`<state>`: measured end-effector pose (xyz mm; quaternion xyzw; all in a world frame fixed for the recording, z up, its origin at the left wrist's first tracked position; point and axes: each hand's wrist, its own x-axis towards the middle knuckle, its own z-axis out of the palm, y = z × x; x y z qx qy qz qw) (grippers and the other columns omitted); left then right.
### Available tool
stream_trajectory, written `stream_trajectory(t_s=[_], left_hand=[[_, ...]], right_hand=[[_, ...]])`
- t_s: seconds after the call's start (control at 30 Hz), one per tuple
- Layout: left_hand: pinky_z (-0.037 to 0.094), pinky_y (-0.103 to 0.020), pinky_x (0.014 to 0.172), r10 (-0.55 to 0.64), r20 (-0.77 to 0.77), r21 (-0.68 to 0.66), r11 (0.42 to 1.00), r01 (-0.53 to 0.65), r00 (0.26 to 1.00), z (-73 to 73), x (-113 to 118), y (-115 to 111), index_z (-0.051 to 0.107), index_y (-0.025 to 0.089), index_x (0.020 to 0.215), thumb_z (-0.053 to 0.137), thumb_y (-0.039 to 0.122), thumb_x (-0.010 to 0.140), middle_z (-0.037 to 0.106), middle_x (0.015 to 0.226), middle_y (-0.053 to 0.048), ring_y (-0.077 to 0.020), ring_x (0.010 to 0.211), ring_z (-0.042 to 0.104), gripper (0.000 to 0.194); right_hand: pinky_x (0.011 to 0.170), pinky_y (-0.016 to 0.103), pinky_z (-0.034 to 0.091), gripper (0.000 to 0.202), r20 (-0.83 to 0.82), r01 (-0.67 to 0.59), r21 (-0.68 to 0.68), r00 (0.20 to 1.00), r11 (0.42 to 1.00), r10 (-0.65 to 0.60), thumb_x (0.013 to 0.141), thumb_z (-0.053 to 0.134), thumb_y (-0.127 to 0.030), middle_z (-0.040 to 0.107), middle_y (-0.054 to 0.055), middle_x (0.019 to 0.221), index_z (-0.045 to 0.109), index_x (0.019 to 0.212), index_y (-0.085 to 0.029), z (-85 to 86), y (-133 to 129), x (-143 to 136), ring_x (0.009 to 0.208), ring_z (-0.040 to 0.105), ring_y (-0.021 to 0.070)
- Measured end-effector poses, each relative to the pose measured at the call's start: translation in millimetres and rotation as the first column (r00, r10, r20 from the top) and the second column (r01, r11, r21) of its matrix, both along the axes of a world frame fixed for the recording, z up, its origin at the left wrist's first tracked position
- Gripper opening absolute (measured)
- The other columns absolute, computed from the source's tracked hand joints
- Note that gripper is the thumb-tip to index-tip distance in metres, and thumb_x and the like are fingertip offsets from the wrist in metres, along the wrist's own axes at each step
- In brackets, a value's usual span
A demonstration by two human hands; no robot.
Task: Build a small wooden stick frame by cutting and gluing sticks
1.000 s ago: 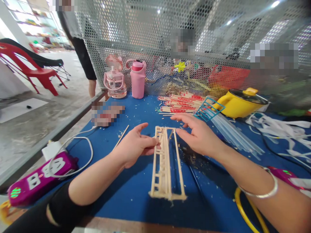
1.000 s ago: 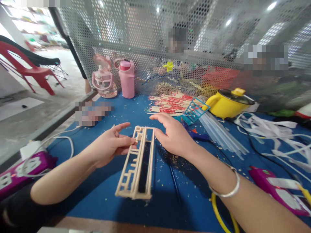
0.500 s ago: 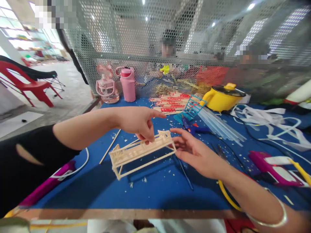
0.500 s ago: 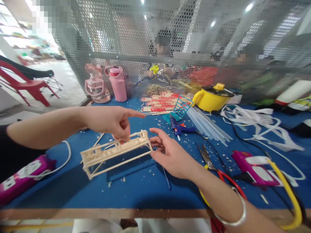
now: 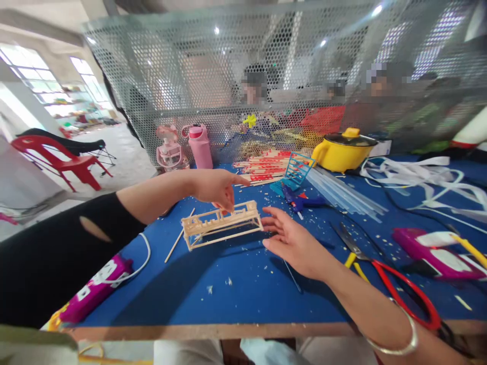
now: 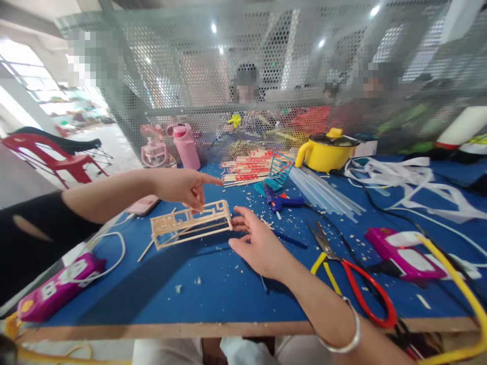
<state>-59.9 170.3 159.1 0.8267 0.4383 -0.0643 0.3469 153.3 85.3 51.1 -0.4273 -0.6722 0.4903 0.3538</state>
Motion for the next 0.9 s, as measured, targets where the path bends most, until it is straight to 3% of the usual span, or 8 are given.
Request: stream_trajectory(t_s=[0.17, 0.3, 0.43, 0.6, 0.9], left_hand=[[0.047, -0.027, 0.066, -0.043, -0.04, 0.003, 0.999, 0.043, 0.998, -1.0, 5, -2, 0.019, 0.017, 0.149, 0.067, 0.027, 0.071, 0.075, 0.089, -0.007, -0.0204, 0.076, 0.066, 0.092], [0.048, -0.028, 0.069, -0.104, -0.038, -0.046, 0.994, 0.102, 0.994, -7.5, 9, -2, 0.019, 0.02, 0.149, 0.065, 0.027, 0.073, 0.075, 0.089, -0.005, -0.02, 0.077, 0.067, 0.089], [0.048, -0.031, 0.073, -0.142, -0.015, -0.084, 0.987, 0.14, 0.99, -11.7, 12, -3, 0.016, 0.023, 0.149, 0.064, 0.03, 0.074, 0.073, 0.098, -0.006, -0.0206, 0.081, 0.066, 0.089], [0.05, -0.033, 0.075, -0.076, 0.114, -0.224, 0.97, 0.1, 0.991, -11.7, 13, -7, 0.015, 0.024, 0.149, 0.065, 0.028, 0.074, 0.072, 0.097, -0.006, -0.0204, 0.082, 0.067, 0.09], [0.048, -0.025, 0.061, 0.01, 0.227, -0.396, 0.915, 0.083, 0.974, -19.0, 11, -9, 0.016, 0.022, 0.149, 0.069, 0.022, 0.071, 0.07, 0.077, -0.001, -0.0174, 0.069, 0.065, 0.094]], right_hand=[[0.073, 0.033, 0.052, 0.058, 0.114, 0.106, 0.121, 0.986, 0.987, -0.12, 0.071, 0.054, -0.012, 0.056, 0.012, 0.118, 0.04, 0.127, -0.019, -0.1, 0, 5, 0.099, 0.059, 0.0197], [0.076, 0.032, 0.049, 0.049, 0.173, 0.177, 0.304, 0.956, 0.936, -0.237, 0.07, 0.047, -0.005, 0.06, 0.006, 0.11, 0.052, 0.116, -0.021, 9.6, 4, 11, 0.095, 0.058, 0.0174], [0.086, 0.033, 0.046, 0.045, 0.149, 0.126, 0.391, 0.969, 0.912, -0.198, 0.069, 0.043, -0.001, 0.064, 0.003, 0.105, 0.056, 0.107, -0.021, 24.5, 16, 13, 0.098, 0.059, 0.0163], [0.094, 0.034, 0.043, 0.047, 0.091, 0.088, 0.406, 0.987, 0.91, -0.136, 0.067, 0.041, 0.0, 0.064, 0.004, 0.105, 0.054, 0.108, -0.021, 34.3, 23, 12, 0.103, 0.06, 0.0163], [0.084, 0.036, 0.048, 0.04, 0.09, 0.034, 0.267, 0.994, 0.963, -0.06, 0.078, 0.042, -0.007, 0.062, 0.005, 0.105, 0.052, 0.114, -0.022, 23.0, 11, 13, 0.097, 0.061, 0.0179]])
